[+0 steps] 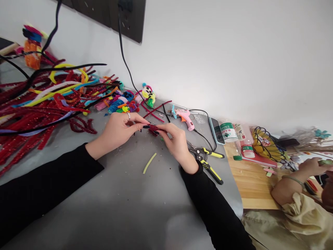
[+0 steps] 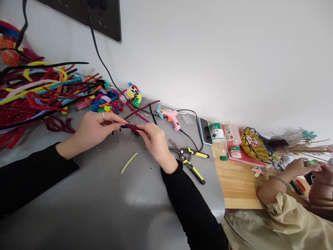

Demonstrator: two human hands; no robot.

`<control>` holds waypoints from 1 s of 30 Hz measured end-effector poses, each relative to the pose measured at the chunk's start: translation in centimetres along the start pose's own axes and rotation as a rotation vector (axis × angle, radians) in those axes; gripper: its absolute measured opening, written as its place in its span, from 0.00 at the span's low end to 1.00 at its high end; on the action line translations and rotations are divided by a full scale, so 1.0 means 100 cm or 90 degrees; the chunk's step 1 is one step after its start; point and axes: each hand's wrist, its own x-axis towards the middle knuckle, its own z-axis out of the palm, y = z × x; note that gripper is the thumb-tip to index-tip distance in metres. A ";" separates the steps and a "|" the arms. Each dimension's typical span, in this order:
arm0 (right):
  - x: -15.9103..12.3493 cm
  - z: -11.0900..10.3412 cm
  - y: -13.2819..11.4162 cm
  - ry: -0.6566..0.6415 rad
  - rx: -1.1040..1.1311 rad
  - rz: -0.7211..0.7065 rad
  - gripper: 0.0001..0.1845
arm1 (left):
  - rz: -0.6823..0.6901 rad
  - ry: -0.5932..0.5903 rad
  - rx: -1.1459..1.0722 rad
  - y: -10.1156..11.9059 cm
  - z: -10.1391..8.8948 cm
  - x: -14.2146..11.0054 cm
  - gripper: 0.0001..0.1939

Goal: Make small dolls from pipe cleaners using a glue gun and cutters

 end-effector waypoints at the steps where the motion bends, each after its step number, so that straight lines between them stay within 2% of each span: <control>1: 0.000 0.000 0.000 0.002 0.002 0.006 0.12 | 0.004 0.001 0.001 0.001 0.000 0.000 0.13; 12: 0.000 0.001 0.002 -0.006 0.034 0.035 0.12 | 0.028 0.005 0.019 0.002 0.001 -0.001 0.13; 21: 0.000 0.000 0.001 0.006 0.010 -0.007 0.12 | -0.005 -0.024 -0.012 0.001 -0.001 0.003 0.21; 30: 0.000 0.001 0.000 -0.008 0.017 -0.007 0.11 | 0.003 -0.006 -0.015 0.003 -0.002 0.001 0.14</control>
